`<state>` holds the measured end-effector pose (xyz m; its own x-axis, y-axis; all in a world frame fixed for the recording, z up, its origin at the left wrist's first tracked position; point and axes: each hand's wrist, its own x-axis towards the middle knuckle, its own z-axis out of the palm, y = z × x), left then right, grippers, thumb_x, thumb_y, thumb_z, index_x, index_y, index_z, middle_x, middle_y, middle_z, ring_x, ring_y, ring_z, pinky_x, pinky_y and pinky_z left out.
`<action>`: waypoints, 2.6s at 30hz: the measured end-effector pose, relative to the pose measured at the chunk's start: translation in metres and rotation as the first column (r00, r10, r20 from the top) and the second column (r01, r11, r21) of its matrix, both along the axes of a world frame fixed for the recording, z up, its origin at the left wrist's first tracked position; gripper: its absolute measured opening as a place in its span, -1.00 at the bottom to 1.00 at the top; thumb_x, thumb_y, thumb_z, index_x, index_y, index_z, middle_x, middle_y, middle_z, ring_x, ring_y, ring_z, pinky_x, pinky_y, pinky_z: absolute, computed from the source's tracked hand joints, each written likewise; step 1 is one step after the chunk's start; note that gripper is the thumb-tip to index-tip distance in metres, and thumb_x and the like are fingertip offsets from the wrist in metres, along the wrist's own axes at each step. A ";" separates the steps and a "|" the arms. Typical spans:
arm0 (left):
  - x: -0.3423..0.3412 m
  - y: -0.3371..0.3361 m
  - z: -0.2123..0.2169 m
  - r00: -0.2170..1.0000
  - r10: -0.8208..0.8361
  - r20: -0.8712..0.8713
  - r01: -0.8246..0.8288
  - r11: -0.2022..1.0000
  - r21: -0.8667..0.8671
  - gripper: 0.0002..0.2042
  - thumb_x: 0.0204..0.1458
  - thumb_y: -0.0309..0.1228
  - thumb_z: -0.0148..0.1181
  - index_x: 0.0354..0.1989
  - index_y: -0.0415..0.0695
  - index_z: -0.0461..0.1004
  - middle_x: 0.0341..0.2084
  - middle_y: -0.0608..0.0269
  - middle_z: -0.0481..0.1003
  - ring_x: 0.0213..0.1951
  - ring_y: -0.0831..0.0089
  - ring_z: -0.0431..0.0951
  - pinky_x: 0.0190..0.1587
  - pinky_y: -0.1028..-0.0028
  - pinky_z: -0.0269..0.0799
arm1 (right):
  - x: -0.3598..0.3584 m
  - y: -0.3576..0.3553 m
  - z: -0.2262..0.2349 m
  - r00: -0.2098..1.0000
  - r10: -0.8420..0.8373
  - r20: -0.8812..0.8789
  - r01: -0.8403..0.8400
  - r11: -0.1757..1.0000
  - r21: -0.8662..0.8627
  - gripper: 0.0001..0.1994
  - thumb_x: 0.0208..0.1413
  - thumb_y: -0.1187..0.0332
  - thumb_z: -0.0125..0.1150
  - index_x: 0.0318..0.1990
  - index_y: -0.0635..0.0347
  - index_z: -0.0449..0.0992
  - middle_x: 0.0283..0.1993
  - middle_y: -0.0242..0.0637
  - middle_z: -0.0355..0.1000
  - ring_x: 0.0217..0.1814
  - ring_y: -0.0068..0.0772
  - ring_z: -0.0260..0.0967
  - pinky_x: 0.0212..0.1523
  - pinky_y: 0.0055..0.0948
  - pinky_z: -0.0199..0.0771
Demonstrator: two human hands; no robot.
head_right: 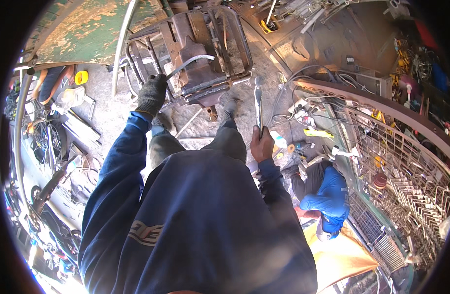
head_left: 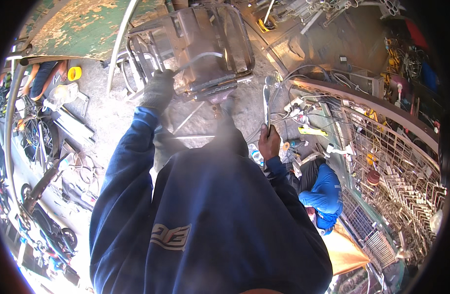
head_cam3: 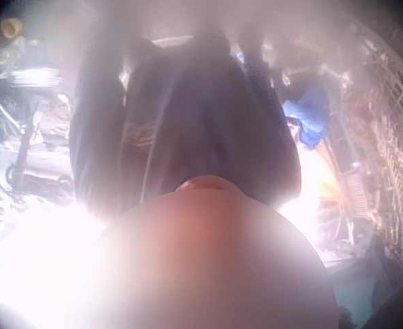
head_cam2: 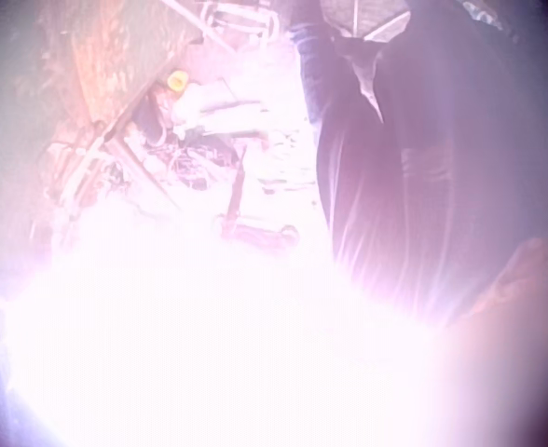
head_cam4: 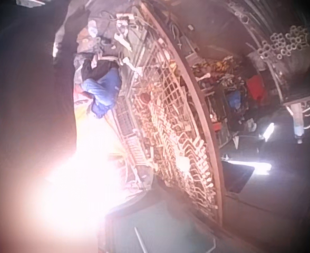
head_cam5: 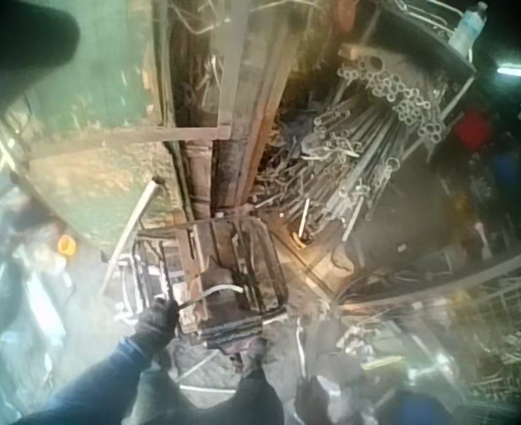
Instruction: The person sits on the floor and uses an angle grinder to cut and smooth curved metal pieces. They then use a hammer to shape the metal on a vise and a welding torch to join the pieces together.
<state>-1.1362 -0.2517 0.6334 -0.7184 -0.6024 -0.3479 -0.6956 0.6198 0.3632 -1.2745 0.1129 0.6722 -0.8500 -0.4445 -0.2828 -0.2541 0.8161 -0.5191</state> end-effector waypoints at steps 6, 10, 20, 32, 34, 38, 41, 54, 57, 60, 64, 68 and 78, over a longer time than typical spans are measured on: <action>0.008 -0.001 -0.004 0.991 0.028 -0.127 -0.031 0.999 -0.020 -0.78 0.15 -0.37 -0.01 -0.05 0.00 0.43 -0.21 -0.06 0.44 -0.20 -0.09 0.53 -0.20 0.05 0.45 | 0.014 0.013 0.002 1.000 -0.009 0.011 0.009 1.000 -0.028 -0.67 0.25 0.18 0.04 -0.39 0.31 0.38 -0.59 0.01 0.37 -0.50 0.12 0.39 -0.45 -0.10 0.33; 0.009 -0.008 -0.006 0.994 -0.064 -0.091 0.059 0.997 -0.049 -0.75 0.17 -0.37 -0.10 -0.02 -0.02 0.42 -0.20 -0.04 0.47 -0.20 -0.05 0.54 -0.18 0.08 0.46 | 0.012 -0.001 -0.002 1.000 0.009 0.027 -0.007 0.996 -0.086 -0.69 0.24 0.19 0.06 -0.39 0.30 0.38 -0.59 0.01 0.37 -0.52 0.12 0.40 -0.48 -0.10 0.33; 0.001 -0.018 -0.023 0.977 -0.192 -0.096 0.194 0.981 0.013 -0.74 0.24 -0.22 -0.12 -0.13 -0.13 0.40 -0.36 -0.11 0.54 -0.26 -0.09 0.56 -0.25 0.00 0.43 | -0.002 -0.087 -0.006 0.979 0.193 0.062 -0.175 0.959 -0.222 -0.74 0.21 0.20 0.09 -0.27 0.25 0.36 -0.52 0.13 0.43 -0.42 0.26 0.43 -0.45 0.01 0.39; 0.000 -0.023 -0.035 0.967 -0.129 -0.218 0.132 0.991 -0.002 -0.73 0.20 -0.23 -0.14 -0.30 -0.15 0.43 -0.43 -0.09 0.53 -0.32 -0.07 0.55 -0.27 0.06 0.41 | 0.003 -0.131 -0.045 0.952 0.305 -0.003 -0.304 0.948 -0.090 -0.67 0.22 0.14 0.05 -0.29 0.30 0.35 -0.45 0.22 0.45 -0.37 0.32 0.43 -0.39 0.10 0.41; 0.000 -0.018 -0.037 0.943 -0.139 -0.302 0.124 0.990 -0.070 -0.74 0.20 -0.25 -0.13 -0.31 -0.15 0.42 -0.48 -0.09 0.52 -0.37 -0.07 0.55 -0.34 0.04 0.41 | 0.005 -0.132 -0.047 0.957 0.291 0.005 -0.290 0.955 -0.065 -0.67 0.22 0.14 0.05 -0.30 0.30 0.35 -0.45 0.22 0.45 -0.37 0.32 0.43 -0.39 0.10 0.41; -0.002 -0.014 -0.037 0.909 -0.148 -0.390 0.104 0.986 -0.133 -0.76 0.20 -0.27 -0.12 -0.34 -0.15 0.40 -0.59 -0.10 0.50 -0.49 -0.06 0.55 -0.46 0.02 0.40 | 0.003 -0.137 -0.035 0.964 0.267 -0.012 -0.266 0.953 -0.146 -0.68 0.22 0.14 0.06 -0.29 0.29 0.35 -0.47 0.19 0.45 -0.38 0.29 0.44 -0.42 0.06 0.41; -0.005 -0.015 -0.036 0.970 -0.146 -0.195 0.145 0.989 -0.016 -0.78 0.22 -0.25 -0.09 -0.20 -0.13 0.37 -0.45 -0.12 0.54 -0.32 -0.11 0.57 -0.32 0.00 0.44 | -0.011 -0.155 -0.001 0.971 0.223 -0.083 -0.238 0.928 -0.288 -0.69 0.23 0.15 0.06 -0.29 0.28 0.35 -0.51 0.14 0.43 -0.41 0.27 0.45 -0.44 -0.01 0.41; -0.007 -0.015 -0.059 0.965 -0.134 -0.223 0.135 0.991 -0.011 -0.81 0.18 -0.29 -0.05 -0.25 -0.15 0.39 -0.50 -0.16 0.52 -0.38 -0.14 0.57 -0.35 -0.03 0.44 | 0.003 -0.163 0.009 0.932 0.278 -0.233 -0.325 0.925 -0.196 -0.72 0.20 0.19 0.09 -0.29 0.27 0.37 -0.56 0.06 0.42 -0.52 0.15 0.46 -0.52 -0.10 0.44; -0.009 -0.014 -0.061 0.961 -0.134 -0.241 0.136 0.991 -0.008 -0.81 0.18 -0.29 -0.04 -0.25 -0.15 0.39 -0.50 -0.16 0.52 -0.39 -0.15 0.57 -0.36 -0.03 0.44 | -0.007 -0.158 -0.003 0.941 0.244 -0.232 -0.277 0.954 -0.118 -0.71 0.21 0.18 0.09 -0.27 0.28 0.38 -0.56 0.09 0.43 -0.46 0.22 0.47 -0.49 -0.06 0.44; -0.011 -0.013 -0.062 0.965 -0.159 -0.207 0.171 0.984 0.041 -0.81 0.17 -0.29 -0.04 -0.26 -0.15 0.39 -0.50 -0.16 0.52 -0.40 -0.15 0.57 -0.36 -0.03 0.44 | -0.036 -0.168 0.046 0.963 0.158 -0.216 -0.230 0.902 -0.365 -0.68 0.27 0.11 0.02 -0.27 0.24 0.38 -0.63 -0.10 0.38 -0.63 -0.10 0.42 -0.57 -0.24 0.36; -0.012 -0.014 -0.062 0.964 -0.163 -0.210 0.168 0.986 0.007 -0.79 0.17 -0.27 -0.04 -0.27 -0.16 0.40 -0.52 -0.17 0.52 -0.40 -0.13 0.57 -0.35 -0.02 0.45 | -0.061 -0.188 0.094 0.935 0.035 -0.353 -0.306 0.582 -0.753 -0.61 0.30 0.03 -0.06 -0.29 0.25 0.32 -0.64 -0.44 0.26 -0.68 -0.55 0.23 -0.65 -0.56 0.21; -0.010 -0.013 -0.058 0.962 -0.165 -0.218 0.170 0.985 0.002 -0.78 0.18 -0.27 -0.08 -0.27 -0.15 0.41 -0.51 -0.17 0.52 -0.39 -0.15 0.56 -0.35 -0.03 0.43 | -0.020 -0.175 0.038 0.845 0.140 -0.517 -0.447 0.716 -0.536 -0.67 0.28 0.09 -0.03 -0.31 0.22 0.35 -0.60 -0.17 0.39 -0.61 -0.20 0.38 -0.56 -0.26 0.39; -0.014 -0.011 -0.049 0.984 -0.143 -0.110 0.146 0.989 0.019 -0.84 0.08 -0.39 0.00 -0.24 -0.16 0.45 -0.38 -0.12 0.54 -0.26 -0.05 0.58 -0.21 0.09 0.45 | -0.056 -0.181 0.102 0.958 0.023 -0.286 -0.205 0.751 -0.628 -0.55 0.32 -0.07 -0.13 -0.32 0.18 0.33 -0.67 -0.46 0.23 -0.69 -0.60 0.17 -0.68 -0.55 0.18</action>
